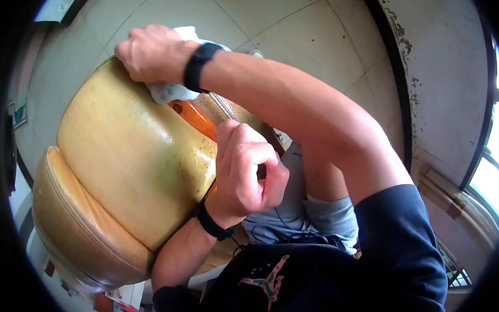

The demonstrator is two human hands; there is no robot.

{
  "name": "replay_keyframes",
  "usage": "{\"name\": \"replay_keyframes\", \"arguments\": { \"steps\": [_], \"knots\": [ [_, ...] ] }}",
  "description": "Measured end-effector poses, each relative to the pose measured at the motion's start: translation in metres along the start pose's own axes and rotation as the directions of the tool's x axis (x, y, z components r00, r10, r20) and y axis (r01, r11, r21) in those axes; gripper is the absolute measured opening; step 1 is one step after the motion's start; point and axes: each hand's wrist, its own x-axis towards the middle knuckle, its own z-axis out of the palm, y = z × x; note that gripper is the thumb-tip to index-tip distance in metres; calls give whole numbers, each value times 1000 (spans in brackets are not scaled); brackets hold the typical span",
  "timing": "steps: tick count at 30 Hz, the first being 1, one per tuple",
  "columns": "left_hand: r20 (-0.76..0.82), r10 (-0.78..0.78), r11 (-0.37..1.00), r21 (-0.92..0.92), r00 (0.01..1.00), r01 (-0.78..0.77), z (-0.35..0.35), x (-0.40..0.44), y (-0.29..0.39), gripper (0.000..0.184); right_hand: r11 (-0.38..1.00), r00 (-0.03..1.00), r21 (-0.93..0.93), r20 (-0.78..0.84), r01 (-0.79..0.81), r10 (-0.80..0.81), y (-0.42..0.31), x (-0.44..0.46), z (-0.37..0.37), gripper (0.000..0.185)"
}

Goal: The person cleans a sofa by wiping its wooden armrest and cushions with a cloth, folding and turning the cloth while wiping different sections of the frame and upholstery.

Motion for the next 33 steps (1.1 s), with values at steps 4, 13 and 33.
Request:
{"name": "replay_keyframes", "arguments": {
  "steps": [4, 13, 33],
  "knots": [
    [-16, 4, 1000, 1, 1000, -4, -2, 4, 2, 26, 998, 966, 41, 255, -44, 32, -7, -78, -3, 18],
    [-16, 1, 1000, 17, 1000, -1, 5, 1, 1, 23, 995, 994, 91, -107, -28, 38, -5, -45, 8, 14],
    [-45, 7, 1000, -30, 999, -8, 1, 0, 3, 24, 999, 997, -38, 82, -10, 13, -7, -63, 3, 13]
  ]
}}
